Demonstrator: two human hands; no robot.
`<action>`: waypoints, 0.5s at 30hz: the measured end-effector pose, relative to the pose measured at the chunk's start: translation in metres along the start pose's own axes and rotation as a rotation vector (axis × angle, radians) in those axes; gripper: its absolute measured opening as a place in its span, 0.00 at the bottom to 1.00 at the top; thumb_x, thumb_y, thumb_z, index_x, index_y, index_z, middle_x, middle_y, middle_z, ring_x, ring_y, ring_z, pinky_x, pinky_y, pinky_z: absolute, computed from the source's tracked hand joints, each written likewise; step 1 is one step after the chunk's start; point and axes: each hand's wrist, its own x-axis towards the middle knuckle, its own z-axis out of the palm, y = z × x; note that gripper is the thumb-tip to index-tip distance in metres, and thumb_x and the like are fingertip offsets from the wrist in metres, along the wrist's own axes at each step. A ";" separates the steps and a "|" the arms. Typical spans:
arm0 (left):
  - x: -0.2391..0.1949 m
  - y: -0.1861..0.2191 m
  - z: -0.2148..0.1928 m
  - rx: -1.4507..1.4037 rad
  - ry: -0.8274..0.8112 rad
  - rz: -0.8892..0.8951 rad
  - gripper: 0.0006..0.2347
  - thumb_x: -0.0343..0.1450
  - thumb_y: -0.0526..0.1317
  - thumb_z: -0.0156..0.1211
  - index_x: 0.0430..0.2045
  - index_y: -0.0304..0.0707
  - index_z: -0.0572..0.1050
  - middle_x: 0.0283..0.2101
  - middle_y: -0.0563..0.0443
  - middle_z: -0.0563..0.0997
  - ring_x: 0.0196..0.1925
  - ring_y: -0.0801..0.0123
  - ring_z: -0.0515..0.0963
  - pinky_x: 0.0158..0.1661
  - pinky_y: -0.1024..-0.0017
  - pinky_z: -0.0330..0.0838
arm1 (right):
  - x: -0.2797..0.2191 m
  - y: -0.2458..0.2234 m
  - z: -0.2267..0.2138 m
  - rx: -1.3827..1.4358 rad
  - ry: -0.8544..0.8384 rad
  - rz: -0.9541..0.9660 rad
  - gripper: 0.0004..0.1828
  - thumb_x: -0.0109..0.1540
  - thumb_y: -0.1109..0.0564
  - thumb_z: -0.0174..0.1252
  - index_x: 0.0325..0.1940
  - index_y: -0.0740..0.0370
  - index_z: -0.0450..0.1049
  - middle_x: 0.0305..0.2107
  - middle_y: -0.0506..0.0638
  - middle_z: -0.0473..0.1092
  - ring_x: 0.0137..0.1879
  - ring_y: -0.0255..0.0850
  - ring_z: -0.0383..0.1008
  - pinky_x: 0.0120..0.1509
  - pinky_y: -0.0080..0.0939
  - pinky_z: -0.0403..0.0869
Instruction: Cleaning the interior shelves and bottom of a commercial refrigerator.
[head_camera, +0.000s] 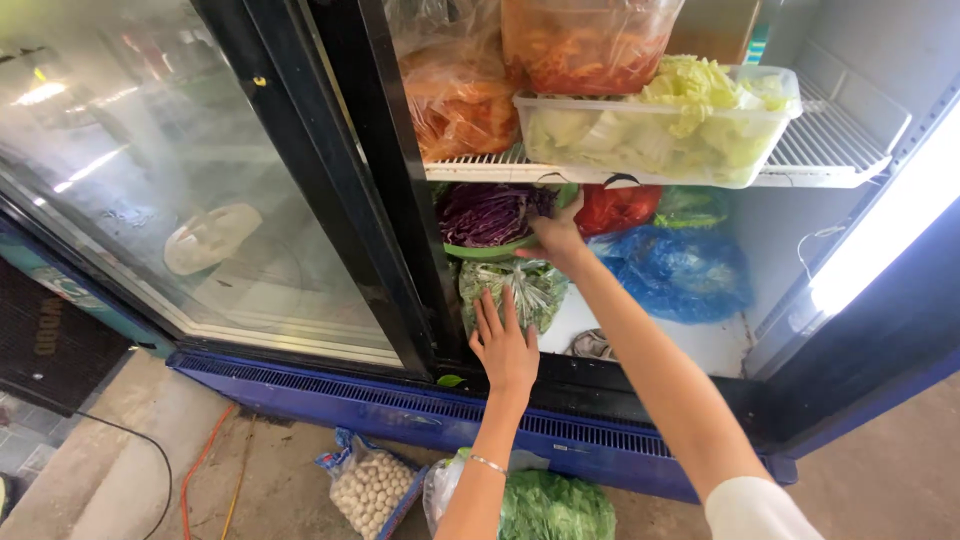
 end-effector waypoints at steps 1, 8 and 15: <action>-0.001 0.001 -0.003 -0.017 -0.031 -0.006 0.34 0.72 0.47 0.59 0.73 0.47 0.50 0.77 0.38 0.45 0.78 0.48 0.45 0.64 0.47 0.48 | 0.007 0.010 -0.008 0.046 0.018 0.029 0.58 0.62 0.60 0.56 0.75 0.37 0.17 0.65 0.58 0.56 0.46 0.49 0.74 0.39 0.58 0.84; 0.029 0.002 0.008 -0.094 0.013 -0.017 0.29 0.74 0.53 0.57 0.67 0.40 0.57 0.73 0.31 0.50 0.75 0.39 0.47 0.65 0.34 0.42 | 0.039 0.044 -0.171 0.303 -0.089 0.126 0.14 0.69 0.61 0.47 0.59 0.57 0.66 0.42 0.58 0.72 0.36 0.51 0.76 0.33 0.42 0.82; 0.036 0.015 0.020 -0.030 0.198 -0.048 0.17 0.72 0.47 0.60 0.52 0.39 0.72 0.66 0.29 0.61 0.72 0.30 0.53 0.62 0.27 0.49 | -0.007 -0.011 -0.236 0.281 0.339 0.052 0.15 0.65 0.63 0.48 0.57 0.62 0.62 0.50 0.62 0.66 0.41 0.53 0.75 0.28 0.36 0.76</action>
